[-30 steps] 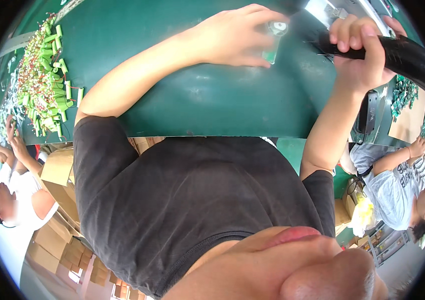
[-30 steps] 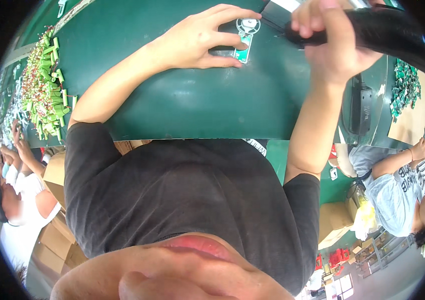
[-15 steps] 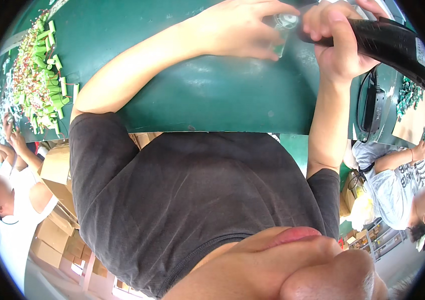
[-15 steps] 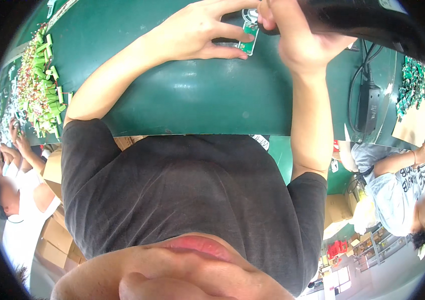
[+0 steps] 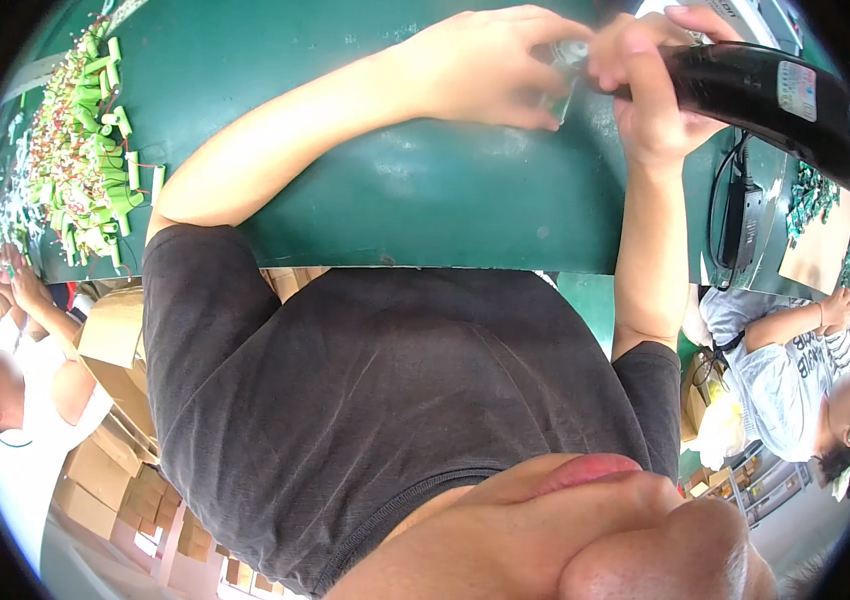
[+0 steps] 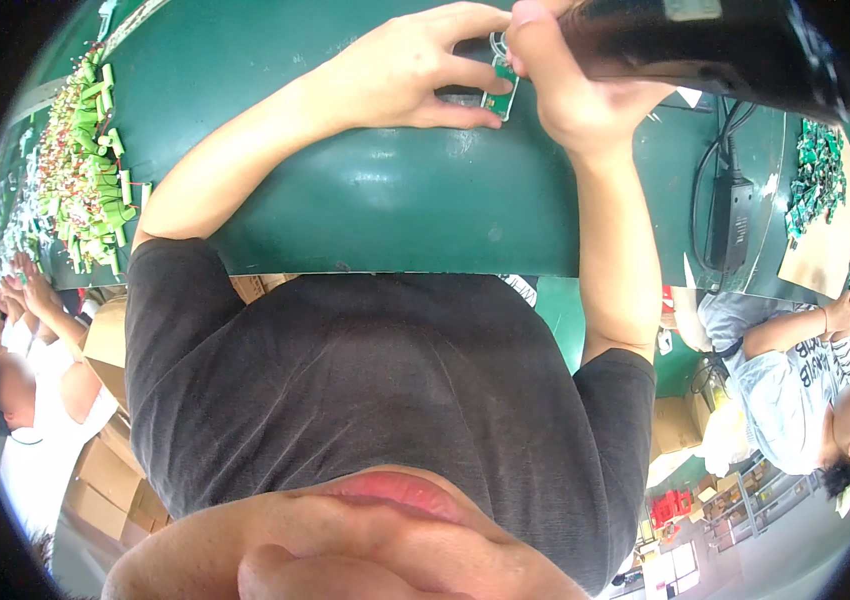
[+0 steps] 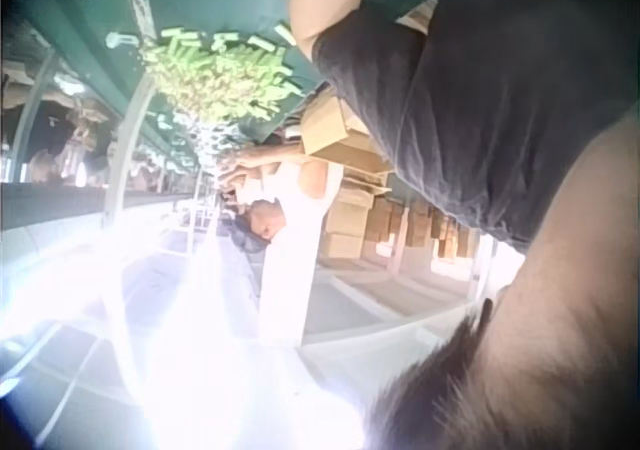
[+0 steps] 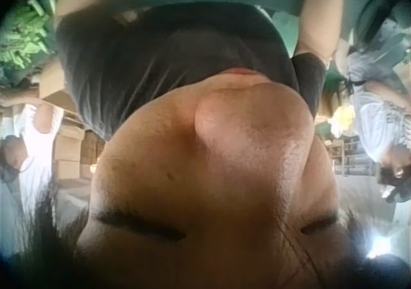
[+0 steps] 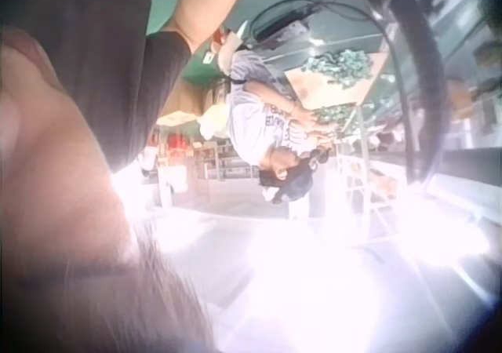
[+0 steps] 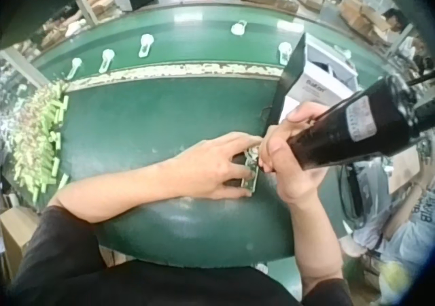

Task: Assembling small electronic components on a production line using an electric screwdriver.

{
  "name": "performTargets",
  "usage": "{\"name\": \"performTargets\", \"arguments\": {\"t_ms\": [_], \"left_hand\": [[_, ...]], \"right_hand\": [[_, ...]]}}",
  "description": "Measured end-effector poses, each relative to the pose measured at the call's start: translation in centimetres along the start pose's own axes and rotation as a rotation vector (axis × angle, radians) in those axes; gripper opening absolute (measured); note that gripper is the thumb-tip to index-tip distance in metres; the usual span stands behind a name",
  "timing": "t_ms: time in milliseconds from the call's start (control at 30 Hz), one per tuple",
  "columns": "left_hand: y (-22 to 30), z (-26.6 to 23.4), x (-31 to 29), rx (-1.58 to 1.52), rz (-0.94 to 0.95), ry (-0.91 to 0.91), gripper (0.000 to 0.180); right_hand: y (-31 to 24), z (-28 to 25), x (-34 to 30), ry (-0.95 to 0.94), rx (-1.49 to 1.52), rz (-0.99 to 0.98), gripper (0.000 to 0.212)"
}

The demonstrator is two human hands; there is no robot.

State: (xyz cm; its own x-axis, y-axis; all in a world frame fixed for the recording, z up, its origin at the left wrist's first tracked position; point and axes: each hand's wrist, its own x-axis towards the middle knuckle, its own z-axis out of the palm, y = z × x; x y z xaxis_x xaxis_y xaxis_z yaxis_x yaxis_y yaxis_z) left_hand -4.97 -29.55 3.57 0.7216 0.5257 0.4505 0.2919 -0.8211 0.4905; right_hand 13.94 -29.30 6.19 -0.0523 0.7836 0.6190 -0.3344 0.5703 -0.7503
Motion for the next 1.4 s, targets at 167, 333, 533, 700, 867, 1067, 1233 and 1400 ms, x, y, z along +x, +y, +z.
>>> {"name": "performTargets", "arguments": {"t_ms": [167, 333, 533, 700, 867, 1067, 1233, 1400], "left_hand": [[0.1, -0.3, 0.5, 0.007, -0.029, 0.002, 0.027], [-1.4, -3.7, 3.1, 0.182, -0.147, 0.026, 0.030], [-15.8, -10.4, 5.8, 0.329, -0.249, 0.190, 0.041], [-22.2, -11.5, 10.3, 0.502, -0.370, 0.248, 0.047], [-26.0, -7.5, 14.7, 0.462, -0.362, 0.292, 0.040], [-23.7, -5.8, 14.9, 0.617, -0.508, 0.409, 0.023], [-16.3, -6.4, 12.0, 0.466, -0.436, 0.402, 0.019], [-4.8, -6.5, 5.5, 0.325, -0.060, 0.258, 0.025]], "right_hand": [[-1.6, -0.5, 0.5, -0.072, -0.018, 0.064, 0.047], [-2.3, -1.0, 1.4, 0.024, 0.135, 0.020, 0.046], [-0.5, 0.7, 0.5, 0.025, -0.104, 0.187, 0.050], [-0.5, 0.3, 0.2, 0.032, -0.122, 0.190, 0.051], [-0.2, 0.2, 0.2, -0.119, -0.158, 0.197, 0.070], [0.3, -0.2, -0.5, -0.099, -0.119, 0.216, 0.066], [-0.4, -1.0, -0.4, 0.118, -0.040, 0.129, 0.041], [-5.2, -2.9, 3.3, 0.163, -0.010, -0.195, 0.057]]}}
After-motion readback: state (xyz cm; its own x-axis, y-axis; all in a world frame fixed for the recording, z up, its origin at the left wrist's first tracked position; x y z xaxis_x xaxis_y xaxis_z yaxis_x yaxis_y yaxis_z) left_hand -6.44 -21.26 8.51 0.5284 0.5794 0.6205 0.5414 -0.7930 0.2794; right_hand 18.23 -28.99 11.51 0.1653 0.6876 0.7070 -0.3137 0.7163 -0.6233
